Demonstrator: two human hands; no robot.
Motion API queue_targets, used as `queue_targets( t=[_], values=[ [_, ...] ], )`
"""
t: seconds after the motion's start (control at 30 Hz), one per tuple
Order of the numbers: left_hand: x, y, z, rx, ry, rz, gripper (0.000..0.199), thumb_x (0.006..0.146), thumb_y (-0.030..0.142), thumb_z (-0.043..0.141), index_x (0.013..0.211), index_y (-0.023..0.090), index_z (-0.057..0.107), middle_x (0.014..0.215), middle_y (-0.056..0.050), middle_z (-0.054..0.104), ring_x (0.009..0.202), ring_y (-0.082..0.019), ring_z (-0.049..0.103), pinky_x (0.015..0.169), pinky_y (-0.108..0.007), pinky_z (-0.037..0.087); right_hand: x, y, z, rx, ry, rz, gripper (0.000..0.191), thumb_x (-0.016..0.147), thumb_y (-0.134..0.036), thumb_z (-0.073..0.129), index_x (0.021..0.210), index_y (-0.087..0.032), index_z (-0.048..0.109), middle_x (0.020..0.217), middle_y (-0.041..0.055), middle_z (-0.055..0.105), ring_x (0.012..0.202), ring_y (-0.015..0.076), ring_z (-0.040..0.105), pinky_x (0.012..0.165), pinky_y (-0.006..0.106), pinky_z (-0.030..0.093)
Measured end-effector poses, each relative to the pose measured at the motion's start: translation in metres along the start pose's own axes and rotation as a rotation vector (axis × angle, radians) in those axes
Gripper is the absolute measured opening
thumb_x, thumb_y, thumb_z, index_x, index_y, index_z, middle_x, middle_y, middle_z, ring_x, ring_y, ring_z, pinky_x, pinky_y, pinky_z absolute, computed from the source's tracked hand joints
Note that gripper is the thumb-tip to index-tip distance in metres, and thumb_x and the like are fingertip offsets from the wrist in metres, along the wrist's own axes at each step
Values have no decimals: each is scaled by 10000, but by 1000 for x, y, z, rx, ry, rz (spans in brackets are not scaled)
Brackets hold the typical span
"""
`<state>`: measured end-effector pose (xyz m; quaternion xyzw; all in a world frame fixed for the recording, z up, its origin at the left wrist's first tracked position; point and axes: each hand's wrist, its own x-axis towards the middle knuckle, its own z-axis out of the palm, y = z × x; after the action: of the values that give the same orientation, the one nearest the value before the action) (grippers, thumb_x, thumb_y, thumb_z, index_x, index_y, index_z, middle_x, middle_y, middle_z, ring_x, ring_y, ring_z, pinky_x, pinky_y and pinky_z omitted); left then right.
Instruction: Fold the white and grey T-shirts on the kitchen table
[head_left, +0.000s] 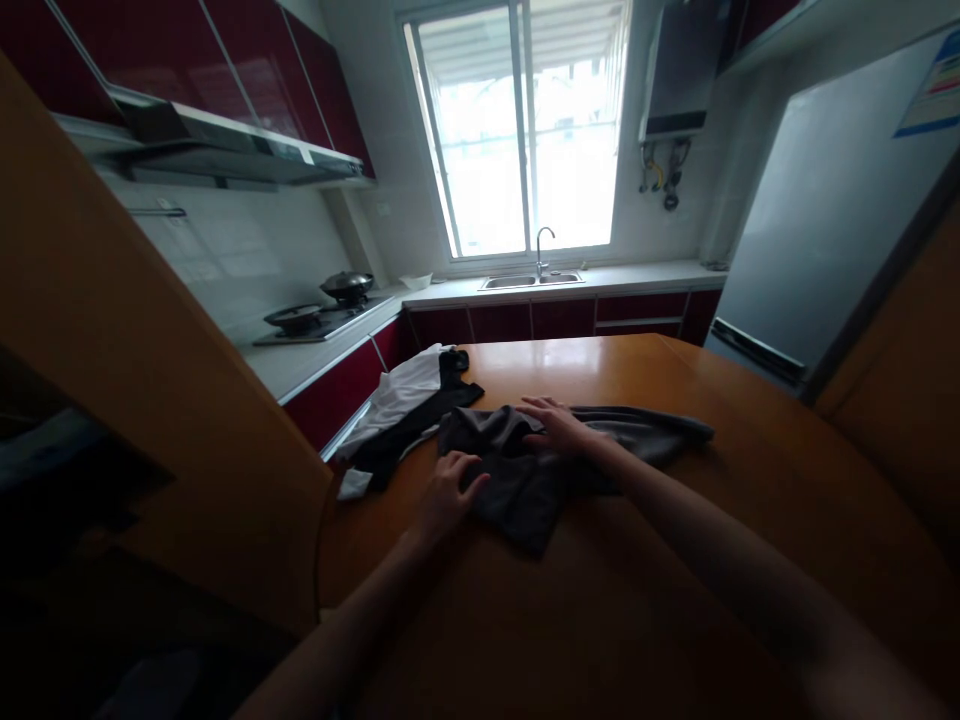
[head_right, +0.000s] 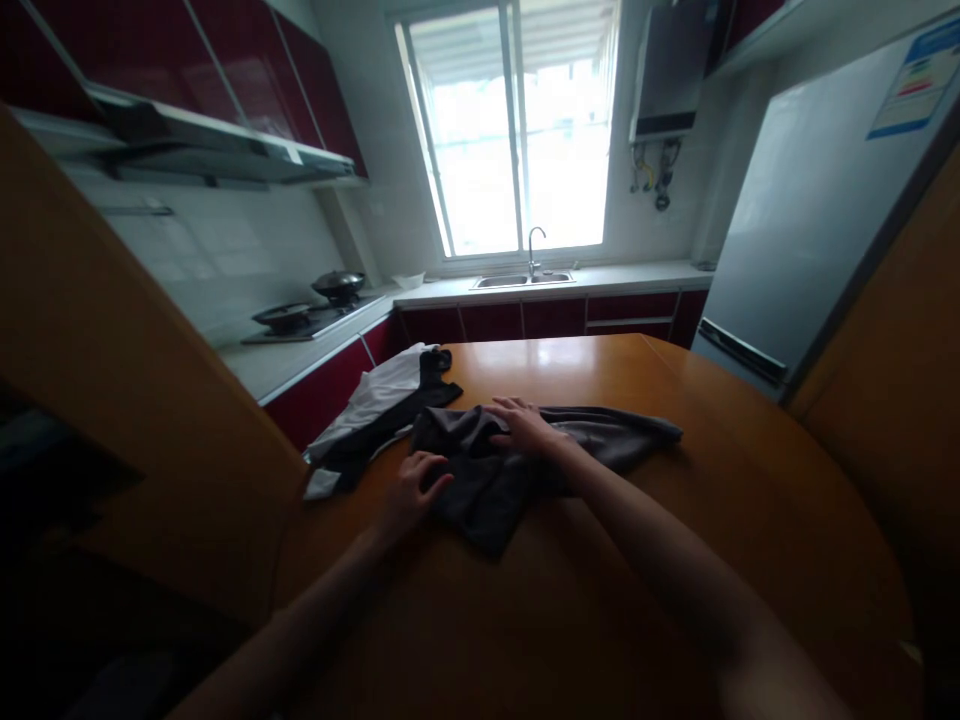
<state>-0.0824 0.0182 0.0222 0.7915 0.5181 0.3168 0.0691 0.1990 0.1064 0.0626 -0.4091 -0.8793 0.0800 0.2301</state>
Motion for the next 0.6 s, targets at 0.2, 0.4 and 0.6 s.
queue_targets(
  t=[0.2, 0.4, 0.6],
  values=[
    [-10, 7, 12, 105, -160, 52, 506, 867, 432, 709, 1346, 301, 614, 1358, -89, 611, 1260, -331, 537, 1054, -505, 429, 36, -17, 22, -113, -179, 104, 326, 885, -219, 615, 1195, -260, 704, 1219, 79, 707, 1148, 261, 636, 959, 329, 454],
    [-8, -6, 11, 91, -161, 84, 376, 905, 408, 651, 1266, 309, 676, 1329, -75, 644, 1217, -312, 587, 1009, -478, 473, 24, 28, -5, -242, -126, 365, 305, 899, -128, 506, 1101, -180, 728, 1145, 177, 716, 1057, 299, 677, 888, 363, 474],
    [-4, -11, 12, 29, -141, 106, 325, 928, 293, 576, 1229, 311, 697, 1325, -57, 658, 1184, -286, 632, 1019, -474, 493, -19, 95, -55, -317, -86, 569, 311, 899, -131, 484, 1077, -176, 735, 1148, 178, 711, 1056, 281, 673, 886, 354, 476]
  ],
)
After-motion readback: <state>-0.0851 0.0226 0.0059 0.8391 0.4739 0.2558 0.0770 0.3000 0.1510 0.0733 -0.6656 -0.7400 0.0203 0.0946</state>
